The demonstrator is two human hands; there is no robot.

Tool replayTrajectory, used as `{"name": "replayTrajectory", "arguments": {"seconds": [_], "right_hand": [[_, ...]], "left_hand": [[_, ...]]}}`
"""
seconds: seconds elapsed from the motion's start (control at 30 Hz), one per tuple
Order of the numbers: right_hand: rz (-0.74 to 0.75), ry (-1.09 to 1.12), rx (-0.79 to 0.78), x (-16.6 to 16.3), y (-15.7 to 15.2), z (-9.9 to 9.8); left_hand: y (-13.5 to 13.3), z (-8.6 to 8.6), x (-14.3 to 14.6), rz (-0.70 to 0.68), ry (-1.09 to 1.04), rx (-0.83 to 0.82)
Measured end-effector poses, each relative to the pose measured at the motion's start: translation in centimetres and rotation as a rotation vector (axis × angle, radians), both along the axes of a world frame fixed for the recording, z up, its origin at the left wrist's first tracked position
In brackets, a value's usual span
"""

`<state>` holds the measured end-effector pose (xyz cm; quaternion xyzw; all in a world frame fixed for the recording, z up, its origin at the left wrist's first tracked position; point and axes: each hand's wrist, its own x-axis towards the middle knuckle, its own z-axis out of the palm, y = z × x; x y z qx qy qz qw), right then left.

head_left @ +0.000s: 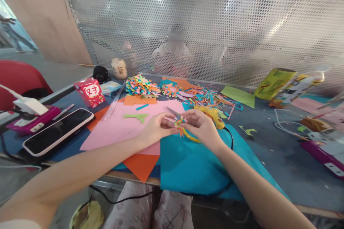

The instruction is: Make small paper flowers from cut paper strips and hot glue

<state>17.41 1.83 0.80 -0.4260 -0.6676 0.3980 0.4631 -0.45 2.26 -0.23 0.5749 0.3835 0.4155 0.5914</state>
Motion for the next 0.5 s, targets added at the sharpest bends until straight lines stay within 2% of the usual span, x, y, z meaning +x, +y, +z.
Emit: {"name": "replayTrajectory", "arguments": {"seconds": [0.13, 0.3, 0.4, 0.5], "right_hand": [[-0.038, 0.015, -0.014, 0.1, 0.2, 0.0], [-0.062, 0.049, -0.046, 0.2, 0.7, -0.2], [-0.113, 0.078, -0.057, 0.7, 1.3, -0.4], [-0.145, 0.097, -0.078, 1.4, 1.9, -0.6]], "left_hand": [[-0.4, 0.3, -0.1, -0.064, 0.024, -0.036], [-1.0, -0.2, -0.1, -0.186, 0.009, -0.108], [-1.6, -0.4, -0.1, -0.305, 0.041, -0.163], [-2.4, -0.1, -0.3, -0.501, 0.141, -0.216]]}}
